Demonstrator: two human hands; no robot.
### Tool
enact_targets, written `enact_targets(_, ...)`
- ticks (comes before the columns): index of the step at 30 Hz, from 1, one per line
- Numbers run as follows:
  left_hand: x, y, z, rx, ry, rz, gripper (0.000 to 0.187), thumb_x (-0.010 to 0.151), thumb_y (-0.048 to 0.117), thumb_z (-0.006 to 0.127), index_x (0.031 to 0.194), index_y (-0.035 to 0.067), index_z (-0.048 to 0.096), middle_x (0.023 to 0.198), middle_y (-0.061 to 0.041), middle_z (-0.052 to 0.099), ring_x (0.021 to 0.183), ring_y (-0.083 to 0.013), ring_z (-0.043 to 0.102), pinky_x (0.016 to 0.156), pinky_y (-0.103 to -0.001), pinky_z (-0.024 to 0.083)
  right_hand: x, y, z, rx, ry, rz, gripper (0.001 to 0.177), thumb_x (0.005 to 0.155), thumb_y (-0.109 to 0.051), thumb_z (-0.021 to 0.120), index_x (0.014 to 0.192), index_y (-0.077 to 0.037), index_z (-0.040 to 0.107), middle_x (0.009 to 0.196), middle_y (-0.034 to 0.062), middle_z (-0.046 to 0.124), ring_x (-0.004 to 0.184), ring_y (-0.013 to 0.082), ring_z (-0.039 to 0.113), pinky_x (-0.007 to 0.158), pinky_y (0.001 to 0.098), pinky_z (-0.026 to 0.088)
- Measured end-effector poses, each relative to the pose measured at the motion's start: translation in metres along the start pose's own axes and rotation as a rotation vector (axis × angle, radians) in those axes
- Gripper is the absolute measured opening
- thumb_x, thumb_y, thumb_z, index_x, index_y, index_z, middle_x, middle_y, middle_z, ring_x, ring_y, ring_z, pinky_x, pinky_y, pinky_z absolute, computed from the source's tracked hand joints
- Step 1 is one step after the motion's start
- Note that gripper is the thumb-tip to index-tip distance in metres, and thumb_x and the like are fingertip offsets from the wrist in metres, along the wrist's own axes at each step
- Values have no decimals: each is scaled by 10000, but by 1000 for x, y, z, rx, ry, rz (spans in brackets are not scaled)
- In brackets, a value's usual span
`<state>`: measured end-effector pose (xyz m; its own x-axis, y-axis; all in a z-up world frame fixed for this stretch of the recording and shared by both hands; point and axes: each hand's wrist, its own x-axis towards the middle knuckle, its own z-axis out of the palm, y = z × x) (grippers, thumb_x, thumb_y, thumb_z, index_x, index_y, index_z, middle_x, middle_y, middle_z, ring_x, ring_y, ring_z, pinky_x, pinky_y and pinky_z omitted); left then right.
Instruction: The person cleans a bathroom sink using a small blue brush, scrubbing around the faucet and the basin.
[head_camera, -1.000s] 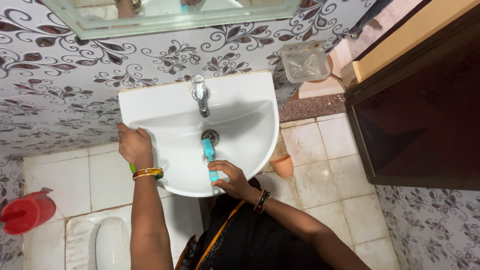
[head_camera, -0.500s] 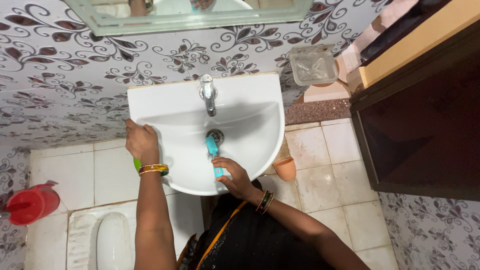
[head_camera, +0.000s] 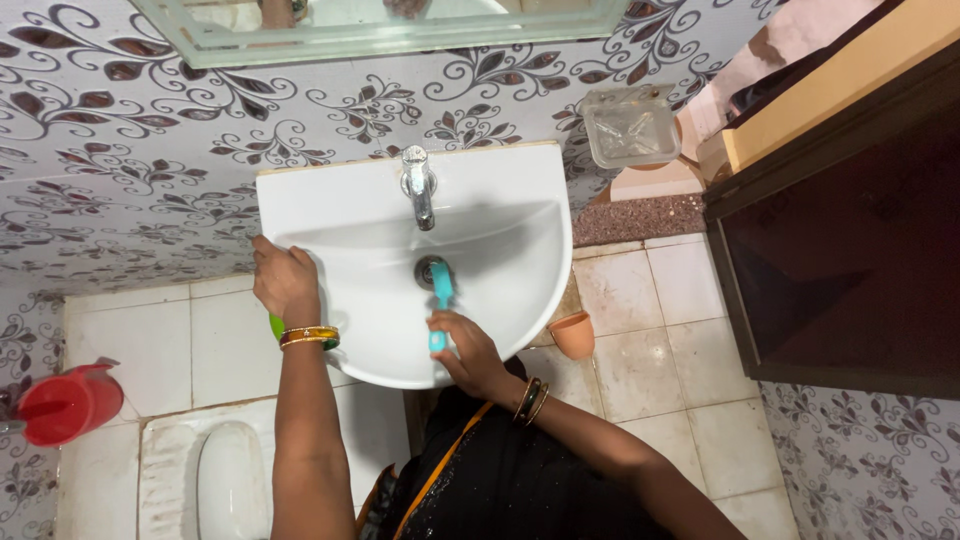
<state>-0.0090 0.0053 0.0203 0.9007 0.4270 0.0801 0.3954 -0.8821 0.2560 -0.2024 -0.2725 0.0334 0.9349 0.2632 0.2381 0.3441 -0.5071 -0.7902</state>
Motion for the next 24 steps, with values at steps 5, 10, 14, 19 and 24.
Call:
enact_targets(5,-1,0,-1,5,30,17,500,981,269,645,1318,-33,430,1081,-219,660,898,-361,710,771,-440,585,22,-31,-17,-27,-56,75,367,1014,-250,548,1307,-30,558,1463,155,570,1437,322,474,1226,512,261)
enact_targets(10,-2,-1,-1,12,29,27,508,985,269,642,1325,-42,429,1075,-220,660,895,-360,712,768,-438,586,13,-16,-12,-43,-5,-4,382,1034,-330,468,1268,-42,558,1354,150,605,1365,324,508,1224,543,238)
enact_targets(14,-2,0,-1,16,39,33,509,983,269,644,1318,-46,427,1080,-221,662,892,-359,715,759,-438,589,-5,10,3,-13,161,-162,444,1050,-495,340,1102,-112,559,1127,86,649,1160,248,602,1229,528,311)
enact_targets(19,-2,0,-2,-1,34,38,498,984,261,642,1311,-45,425,1090,-222,663,882,-364,717,744,-442,592,-7,13,6,-73,174,-235,468,1053,-540,352,1062,-119,557,1074,87,644,1105,256,595,1181,504,358)
enact_targets(24,-2,1,-5,3,34,34,493,982,262,640,1301,-45,424,1085,-222,664,882,-362,717,743,-443,592,11,-20,-7,-209,10,-43,429,1026,-418,506,1259,-68,592,1322,121,645,1355,304,535,1208,563,179)
